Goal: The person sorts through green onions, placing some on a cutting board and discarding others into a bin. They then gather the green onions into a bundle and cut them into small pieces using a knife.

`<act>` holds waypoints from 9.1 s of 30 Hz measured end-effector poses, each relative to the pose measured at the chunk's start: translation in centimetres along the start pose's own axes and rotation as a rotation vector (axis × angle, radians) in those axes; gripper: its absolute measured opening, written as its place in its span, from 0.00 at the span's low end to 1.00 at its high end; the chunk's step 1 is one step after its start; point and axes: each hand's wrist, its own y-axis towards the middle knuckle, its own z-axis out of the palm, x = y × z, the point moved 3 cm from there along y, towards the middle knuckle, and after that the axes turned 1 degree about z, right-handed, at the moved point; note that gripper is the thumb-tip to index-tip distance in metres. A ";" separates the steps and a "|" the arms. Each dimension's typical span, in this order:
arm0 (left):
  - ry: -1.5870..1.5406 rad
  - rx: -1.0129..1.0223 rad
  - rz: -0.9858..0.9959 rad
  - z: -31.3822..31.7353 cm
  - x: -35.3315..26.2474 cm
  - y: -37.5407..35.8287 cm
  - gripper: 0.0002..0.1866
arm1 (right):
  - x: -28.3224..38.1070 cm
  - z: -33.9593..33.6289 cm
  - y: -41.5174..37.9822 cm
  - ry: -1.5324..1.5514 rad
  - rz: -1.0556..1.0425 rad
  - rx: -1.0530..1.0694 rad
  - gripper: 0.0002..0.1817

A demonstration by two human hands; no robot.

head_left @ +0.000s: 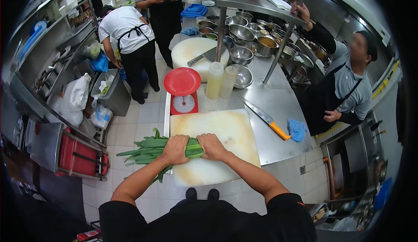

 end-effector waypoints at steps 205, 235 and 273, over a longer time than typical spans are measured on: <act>-0.215 -0.079 0.121 2.8 -3.4 3.3 0.16 | 12.5 -5.2 -4.7 0.031 1.230 0.250 0.08; -0.270 -0.172 0.105 3.3 -3.3 2.4 0.13 | 8.1 0.4 -4.7 0.035 1.246 0.109 0.10; -0.255 -0.268 0.069 3.1 -2.7 2.3 0.12 | 16.2 -7.9 -3.8 -0.009 1.242 0.281 0.10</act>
